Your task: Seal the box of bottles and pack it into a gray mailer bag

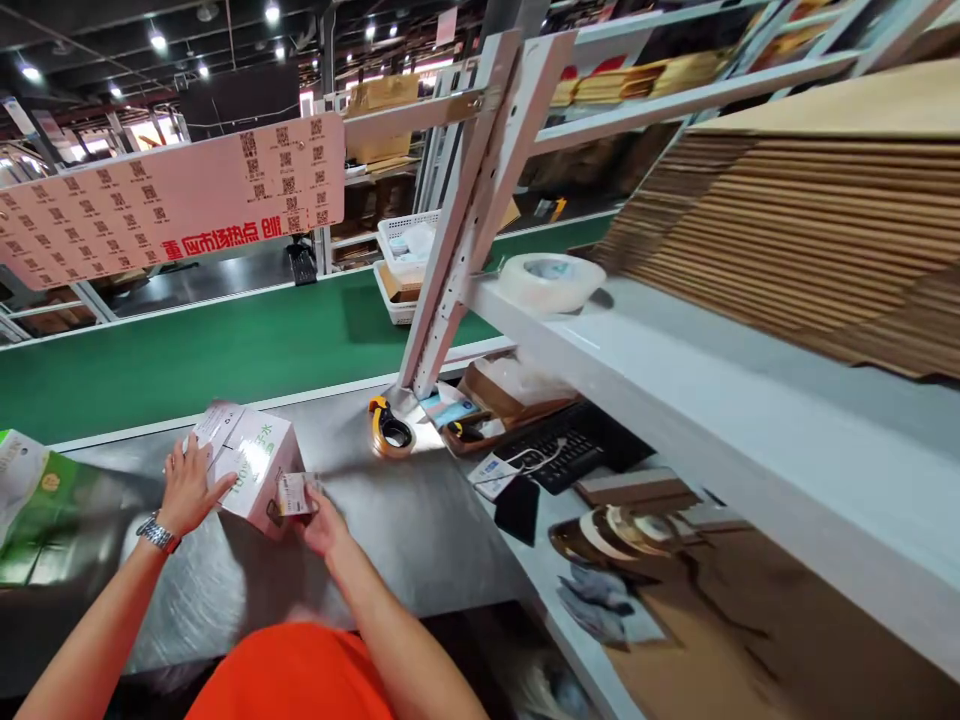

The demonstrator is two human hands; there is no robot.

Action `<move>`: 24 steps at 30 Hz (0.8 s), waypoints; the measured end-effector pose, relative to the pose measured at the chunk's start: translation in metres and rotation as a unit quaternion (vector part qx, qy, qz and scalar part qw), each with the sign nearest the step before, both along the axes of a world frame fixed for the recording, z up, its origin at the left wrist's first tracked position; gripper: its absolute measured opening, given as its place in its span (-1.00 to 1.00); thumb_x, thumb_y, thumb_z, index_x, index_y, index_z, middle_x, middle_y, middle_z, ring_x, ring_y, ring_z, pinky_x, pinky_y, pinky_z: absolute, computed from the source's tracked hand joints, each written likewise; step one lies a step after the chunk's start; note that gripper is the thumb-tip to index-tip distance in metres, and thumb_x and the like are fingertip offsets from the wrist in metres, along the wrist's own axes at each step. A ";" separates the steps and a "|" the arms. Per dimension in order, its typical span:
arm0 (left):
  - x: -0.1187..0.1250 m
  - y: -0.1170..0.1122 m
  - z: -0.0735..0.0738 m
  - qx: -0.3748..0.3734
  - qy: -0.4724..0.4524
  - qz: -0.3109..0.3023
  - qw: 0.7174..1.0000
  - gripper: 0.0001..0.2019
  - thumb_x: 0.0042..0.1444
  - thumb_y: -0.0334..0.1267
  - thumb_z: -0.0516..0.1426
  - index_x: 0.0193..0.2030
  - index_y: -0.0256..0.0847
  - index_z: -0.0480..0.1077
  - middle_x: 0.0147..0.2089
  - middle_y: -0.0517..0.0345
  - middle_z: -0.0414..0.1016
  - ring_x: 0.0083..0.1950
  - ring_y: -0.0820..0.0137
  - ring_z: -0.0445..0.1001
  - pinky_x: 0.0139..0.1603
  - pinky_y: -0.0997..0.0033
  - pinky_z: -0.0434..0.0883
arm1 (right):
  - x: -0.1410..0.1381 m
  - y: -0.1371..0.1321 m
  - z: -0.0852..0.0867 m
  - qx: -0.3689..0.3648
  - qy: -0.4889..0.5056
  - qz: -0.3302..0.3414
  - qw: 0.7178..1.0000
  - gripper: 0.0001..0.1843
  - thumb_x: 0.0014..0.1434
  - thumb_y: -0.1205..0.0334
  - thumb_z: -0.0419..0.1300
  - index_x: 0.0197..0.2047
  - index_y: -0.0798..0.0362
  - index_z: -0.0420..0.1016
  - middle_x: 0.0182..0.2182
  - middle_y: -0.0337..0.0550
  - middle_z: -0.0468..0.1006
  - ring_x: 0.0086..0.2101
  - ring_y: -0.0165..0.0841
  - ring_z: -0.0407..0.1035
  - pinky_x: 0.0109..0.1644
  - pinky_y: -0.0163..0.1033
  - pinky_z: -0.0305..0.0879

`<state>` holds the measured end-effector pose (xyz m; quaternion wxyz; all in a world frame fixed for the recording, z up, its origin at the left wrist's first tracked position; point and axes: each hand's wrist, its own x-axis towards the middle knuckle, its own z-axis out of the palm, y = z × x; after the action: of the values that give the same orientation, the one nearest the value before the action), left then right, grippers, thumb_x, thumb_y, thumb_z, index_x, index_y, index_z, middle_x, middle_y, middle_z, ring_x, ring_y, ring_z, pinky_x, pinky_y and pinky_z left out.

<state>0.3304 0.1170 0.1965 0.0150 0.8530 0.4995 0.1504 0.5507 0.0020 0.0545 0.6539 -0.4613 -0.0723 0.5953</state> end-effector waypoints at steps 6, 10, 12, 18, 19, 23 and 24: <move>-0.001 0.002 -0.001 0.006 0.001 -0.004 1.000 -0.13 0.33 0.36 0.13 0.43 -0.43 0.41 0.63 -0.66 0.13 0.64 -0.55 0.05 0.53 -0.62 0.07 | 0.039 0.002 0.000 -0.029 -0.017 -0.107 0.994 -0.39 -0.25 -0.04 0.59 -0.14 -0.04 0.54 -0.34 -0.17 0.69 -0.23 -0.09 0.65 -0.06 0.03 0.61; -0.001 0.003 -0.002 0.013 -0.003 -0.003 1.000 -0.16 0.32 0.36 0.14 0.43 -0.36 0.41 0.63 -0.60 0.16 0.64 -0.48 0.08 0.54 -0.60 0.08 | 0.075 0.005 0.018 -0.009 -0.131 -0.029 0.991 -0.14 -0.34 0.14 0.62 0.10 0.01 0.54 -0.27 -0.17 0.73 -0.32 -0.18 0.62 -0.21 -0.08 0.56; 0.000 0.002 -0.001 0.020 0.015 0.002 1.000 -0.16 0.33 0.34 0.15 0.43 -0.38 0.41 0.63 -0.60 0.15 0.64 -0.48 0.09 0.54 -0.57 0.09 | 0.093 0.012 0.033 0.004 -0.235 0.095 0.967 -0.19 -0.25 0.13 0.58 0.13 0.05 0.55 -0.31 -0.18 0.73 -0.38 -0.27 0.56 -0.30 -0.19 0.47; 0.008 -0.003 0.008 0.047 0.096 0.011 0.994 -0.20 0.39 0.24 0.14 0.46 -0.47 0.39 0.62 -0.63 0.17 0.61 -0.46 0.17 0.51 -0.49 0.19 | 0.117 0.052 0.069 -0.010 -0.365 0.340 0.866 -0.47 -0.43 0.20 0.64 -0.30 0.10 0.70 -0.61 -0.33 0.55 -0.56 -0.42 0.32 -0.48 -0.34 0.13; 0.009 -0.004 0.010 0.047 0.102 0.014 0.994 -0.21 0.39 0.24 0.15 0.46 -0.46 0.39 0.62 -0.62 0.17 0.60 -0.45 0.18 0.52 -0.48 0.20 | 0.114 0.058 0.072 -0.008 -0.380 0.359 0.853 -0.52 -0.48 0.22 0.65 -0.39 0.09 0.69 -0.62 -0.33 0.54 -0.53 -0.42 0.32 -0.47 -0.34 0.12; 0.013 -0.008 0.016 0.037 0.112 0.021 0.993 -0.20 0.39 0.24 0.15 0.47 -0.46 0.38 0.63 -0.60 0.17 0.60 -0.45 0.18 0.52 -0.44 0.20 | 0.094 0.070 0.075 -0.003 -0.414 0.374 0.830 -0.66 -0.39 0.19 0.62 -0.55 0.08 0.60 -0.62 -0.37 0.48 -0.46 -0.43 0.29 -0.41 -0.35 0.12; 0.014 -0.009 0.017 0.035 0.112 0.022 0.993 -0.20 0.40 0.24 0.15 0.47 -0.46 0.38 0.62 -0.60 0.17 0.60 -0.45 0.18 0.52 -0.44 0.20 | 0.089 0.070 0.074 0.000 -0.414 0.370 0.832 -0.68 -0.33 0.17 0.60 -0.55 0.08 0.59 -0.60 -0.36 0.49 -0.45 -0.43 0.29 -0.40 -0.35 0.13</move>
<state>0.3440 0.1085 0.2135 -0.0738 0.8535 0.5108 0.0715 0.6395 0.0720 0.1286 0.2938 -0.6033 -0.5014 0.5461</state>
